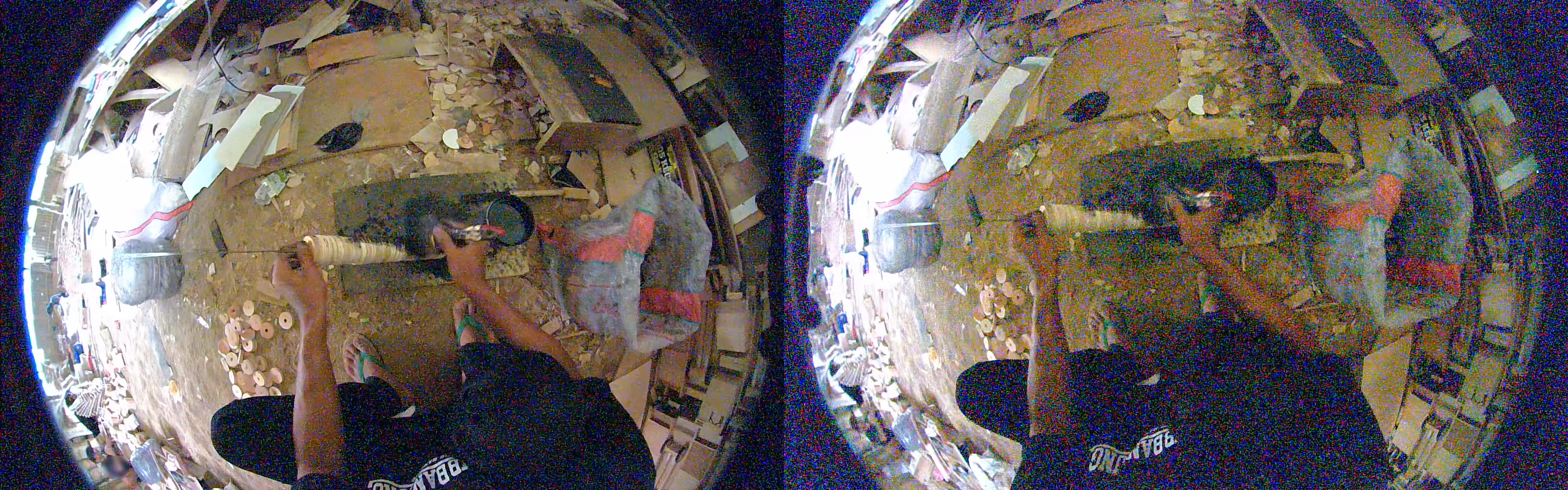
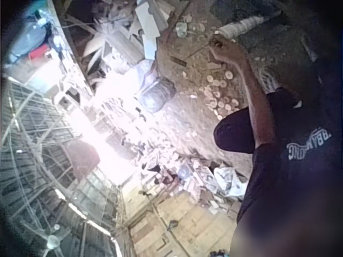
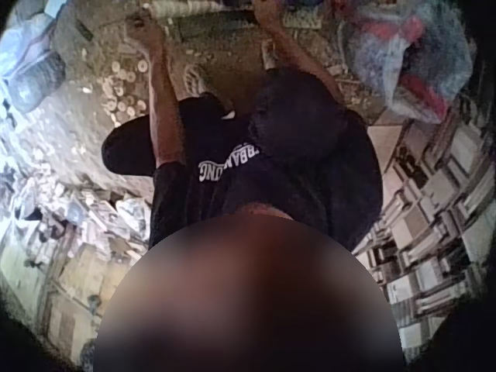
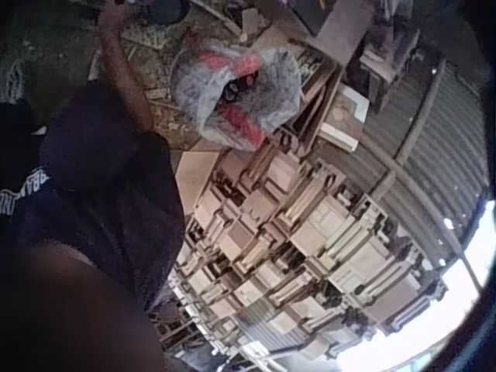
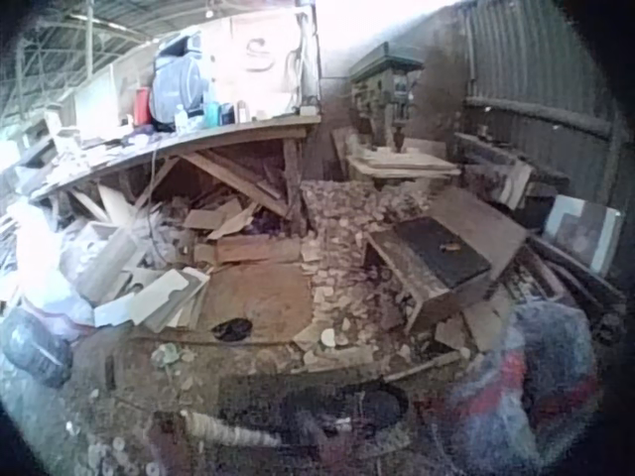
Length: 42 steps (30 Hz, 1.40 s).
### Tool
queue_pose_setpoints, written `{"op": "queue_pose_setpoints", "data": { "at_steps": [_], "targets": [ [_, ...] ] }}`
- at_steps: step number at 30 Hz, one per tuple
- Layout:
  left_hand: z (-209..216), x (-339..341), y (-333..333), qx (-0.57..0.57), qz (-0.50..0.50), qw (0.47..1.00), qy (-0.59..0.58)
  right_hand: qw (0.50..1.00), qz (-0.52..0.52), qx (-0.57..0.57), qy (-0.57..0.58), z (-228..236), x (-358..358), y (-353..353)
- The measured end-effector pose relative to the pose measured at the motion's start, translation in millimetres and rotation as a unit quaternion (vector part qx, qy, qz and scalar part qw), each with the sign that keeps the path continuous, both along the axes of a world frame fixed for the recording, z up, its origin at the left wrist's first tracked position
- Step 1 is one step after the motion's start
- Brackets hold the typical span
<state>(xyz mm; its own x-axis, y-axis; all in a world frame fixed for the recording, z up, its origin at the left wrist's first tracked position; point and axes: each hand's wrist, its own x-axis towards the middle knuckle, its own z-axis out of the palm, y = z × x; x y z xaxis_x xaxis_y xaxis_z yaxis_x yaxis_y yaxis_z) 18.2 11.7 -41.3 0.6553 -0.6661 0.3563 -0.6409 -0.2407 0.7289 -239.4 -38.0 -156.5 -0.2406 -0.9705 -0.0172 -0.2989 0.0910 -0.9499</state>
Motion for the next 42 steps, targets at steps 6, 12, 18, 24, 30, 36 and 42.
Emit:
{"op": "queue_pose_setpoints", "data": {
  "at_steps": [6, 12, 18, 24, 30, 36, 42],
  "targets": [
    [31, 8, 3, 0.005, -0.029, 0.994, 0.103, 0.990, 0.030, 0.058, 0.128, -5, -16, 25],
    [45, -14, 4, -0.002, -0.056, 0.995, 0.084, 0.968, 0.234, 0.076, -0.047, 21, 19, 11],
    [43, -10, 4, -0.011, -0.045, 0.996, 0.072, 0.976, 0.163, -0.015, 0.142, 0, -28, 19],
    [43, -15, -3, 0.005, -0.070, 0.996, 0.059, 0.962, 0.265, -0.035, 0.058, 35, 13, 6],
    [47, -11, 0, 0.003, -0.053, 0.999, 0.005, 0.966, 0.185, 0.031, 0.176, 23, -16, 15],
    [51, -22, -2, 0.027, -0.069, 0.996, -0.053, 0.954, 0.231, -0.051, 0.182, 22, -5, 11],
    [54, -19, -2, -0.001, -0.065, 0.997, -0.034, 0.959, 0.277, 0.023, 0.048, 30, -2, -8]
  ]
}}
